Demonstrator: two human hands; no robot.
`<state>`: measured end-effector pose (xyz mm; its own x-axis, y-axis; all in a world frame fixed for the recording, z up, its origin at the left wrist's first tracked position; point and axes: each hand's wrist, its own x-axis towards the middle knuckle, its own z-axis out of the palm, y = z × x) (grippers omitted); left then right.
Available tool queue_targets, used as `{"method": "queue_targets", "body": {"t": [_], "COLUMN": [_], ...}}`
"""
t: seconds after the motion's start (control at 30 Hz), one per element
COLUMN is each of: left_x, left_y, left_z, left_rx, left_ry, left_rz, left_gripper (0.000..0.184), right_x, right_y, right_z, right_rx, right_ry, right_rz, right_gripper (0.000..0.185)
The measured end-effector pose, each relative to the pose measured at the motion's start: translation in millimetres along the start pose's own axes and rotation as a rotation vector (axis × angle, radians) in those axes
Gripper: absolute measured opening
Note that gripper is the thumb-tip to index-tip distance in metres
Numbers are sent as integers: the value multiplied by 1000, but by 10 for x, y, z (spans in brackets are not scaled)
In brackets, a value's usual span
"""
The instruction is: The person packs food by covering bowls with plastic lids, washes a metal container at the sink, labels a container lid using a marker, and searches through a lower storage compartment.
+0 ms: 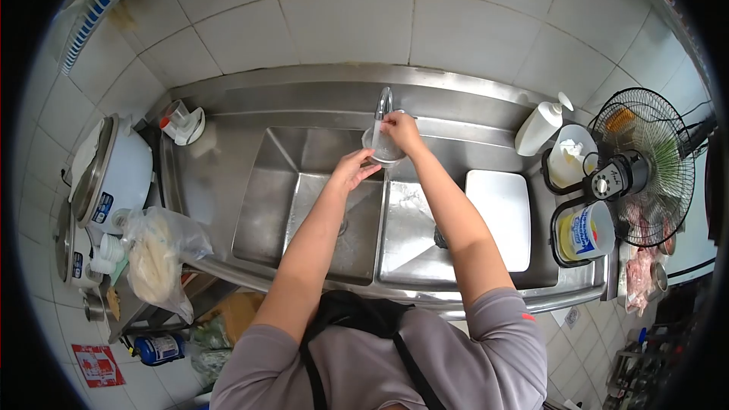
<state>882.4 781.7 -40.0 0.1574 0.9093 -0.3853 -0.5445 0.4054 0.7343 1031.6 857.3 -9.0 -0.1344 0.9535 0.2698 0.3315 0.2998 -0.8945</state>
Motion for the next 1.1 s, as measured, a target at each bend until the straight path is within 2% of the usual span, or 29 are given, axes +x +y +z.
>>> {"method": "queue_targets", "body": {"t": [0.03,0.13,0.17,0.27,0.3,0.4,0.43,0.53,0.57,0.67,0.7,0.77,0.8,0.87,0.97,1.0,1.07,1.1], "left_x": [-5,-7,-27,-54,-75,-122,-135,-159,-182,-157,-111,-38,15,214,233,201,154,146], "left_y": [-41,-12,-6,-18,-20,46,20,75,102,105,97,33,17,23,149,180,132,118], "left_z": [11,35,21,31,38,32,10,-35,-40,-105,-121,-90,-71,-61,170,245,282,294], "left_rx": [23,51,59,83,92,204,214,194,150,80,67,191,255,578,1158,1367,1446,1486], "left_ry": [-9,10,4,-5,-6,17,-8,-28,1,26,24,21,19,12,74,108,155,178], "left_rz": [-10,-58,-59,-30,-15,-57,-75,-92,-88,-90,-90,-87,-82,21,230,312,364,392], "left_gripper": [23,22,23,24,24,23,23,23,22,24,25,27,28,35,38,38,41,43], "right_x": [15,-98,-40,88,45,-2,-2,8,-12,-126,-143,-181,-189,-228,-264,-265,-270,-251], "right_y": [-64,-228,-85,73,-50,-40,12,243,305,390,328,70,-16,-108,45,61,98,180], "right_z": [39,193,219,224,214,243,176,22,-69,-99,-118,-161,-198,-257,-217,-221,-236,-255], "right_rx": [-275,-117,8,-211,-191,-276,-200,-454,-346,13,-37,-132,-130,-129,-154,-125,-69,-60], "right_ry": [-53,-331,-361,-159,-254,-341,-330,-80,-252,-324,-305,-268,-336,-475,-578,-528,-429,-424], "right_rz": [-47,82,95,62,142,-103,-87,-210,-71,406,401,388,402,435,329,365,438,407], "right_gripper": [4,7,12,16,17,18,17,18,25,32,33,37,36,36,36,36,35,37]}}
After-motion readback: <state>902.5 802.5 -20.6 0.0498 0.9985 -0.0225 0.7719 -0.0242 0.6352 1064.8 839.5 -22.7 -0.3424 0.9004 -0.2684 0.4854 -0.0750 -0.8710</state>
